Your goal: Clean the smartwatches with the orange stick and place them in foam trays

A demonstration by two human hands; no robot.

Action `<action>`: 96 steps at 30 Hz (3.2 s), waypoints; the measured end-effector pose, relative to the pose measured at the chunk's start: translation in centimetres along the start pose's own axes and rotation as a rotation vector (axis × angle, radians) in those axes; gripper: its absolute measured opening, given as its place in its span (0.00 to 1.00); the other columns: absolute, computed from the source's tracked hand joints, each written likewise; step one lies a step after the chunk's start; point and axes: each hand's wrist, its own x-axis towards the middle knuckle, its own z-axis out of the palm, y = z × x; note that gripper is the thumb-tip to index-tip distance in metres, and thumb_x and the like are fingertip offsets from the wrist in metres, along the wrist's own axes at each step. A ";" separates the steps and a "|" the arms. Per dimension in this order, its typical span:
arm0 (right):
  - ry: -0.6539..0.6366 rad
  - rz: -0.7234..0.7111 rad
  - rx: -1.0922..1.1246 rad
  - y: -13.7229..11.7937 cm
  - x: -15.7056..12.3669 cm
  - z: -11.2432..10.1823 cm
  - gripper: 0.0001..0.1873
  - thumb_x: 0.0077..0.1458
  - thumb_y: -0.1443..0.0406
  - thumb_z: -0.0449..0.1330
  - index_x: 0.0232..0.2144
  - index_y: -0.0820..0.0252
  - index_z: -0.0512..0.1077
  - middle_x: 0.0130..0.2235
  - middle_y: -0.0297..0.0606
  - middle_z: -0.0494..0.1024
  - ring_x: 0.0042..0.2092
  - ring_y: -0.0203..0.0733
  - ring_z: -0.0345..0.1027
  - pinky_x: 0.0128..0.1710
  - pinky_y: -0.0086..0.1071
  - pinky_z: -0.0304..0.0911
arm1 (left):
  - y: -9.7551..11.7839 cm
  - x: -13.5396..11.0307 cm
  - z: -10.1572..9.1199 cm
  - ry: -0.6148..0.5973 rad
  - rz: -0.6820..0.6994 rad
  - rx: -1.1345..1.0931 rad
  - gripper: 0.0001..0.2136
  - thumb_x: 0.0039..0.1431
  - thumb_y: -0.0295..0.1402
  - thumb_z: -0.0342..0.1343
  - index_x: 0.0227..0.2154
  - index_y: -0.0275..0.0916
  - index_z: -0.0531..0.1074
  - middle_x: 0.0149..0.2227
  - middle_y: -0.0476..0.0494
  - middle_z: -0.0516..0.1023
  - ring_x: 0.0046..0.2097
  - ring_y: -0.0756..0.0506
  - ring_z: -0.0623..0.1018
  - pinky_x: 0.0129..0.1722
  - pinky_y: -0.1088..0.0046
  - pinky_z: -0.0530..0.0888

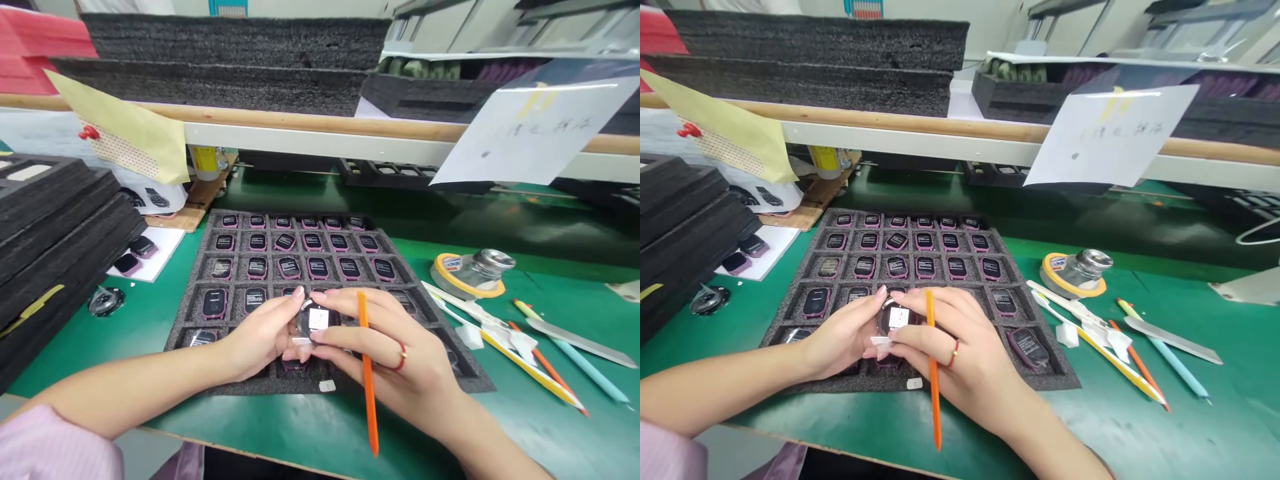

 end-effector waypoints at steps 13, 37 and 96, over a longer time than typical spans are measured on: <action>-0.032 0.008 -0.066 -0.4 -3.9 -1.5 0.23 0.59 0.76 0.61 0.56 0.57 0.73 0.51 0.41 0.82 0.51 0.50 0.77 0.52 0.44 0.75 | 0.0 0.1 -0.1 -0.083 -0.077 0.041 0.29 0.63 0.57 0.53 0.45 0.32 0.77 0.22 0.49 0.70 0.20 0.55 0.63 0.21 0.77 0.54; 0.121 0.439 0.344 -1.4 -2.1 1.7 0.32 0.49 0.59 0.74 0.56 0.49 0.71 0.36 0.34 0.80 0.34 0.41 0.75 0.40 0.39 0.73 | -0.6 0.1 -0.1 0.021 -0.005 0.214 0.22 0.60 0.54 0.59 0.33 0.38 0.65 0.21 0.56 0.66 0.20 0.56 0.60 0.22 0.79 0.55; 0.185 0.650 0.900 -1.3 -1.7 1.4 0.22 0.49 0.69 0.72 0.26 0.55 0.58 0.49 0.36 0.82 0.48 0.43 0.80 0.42 0.32 0.77 | -0.2 -1.3 -0.4 0.073 0.414 0.880 0.56 0.38 0.45 0.77 0.70 0.49 0.53 0.70 0.35 0.57 0.70 0.29 0.58 0.68 0.47 0.58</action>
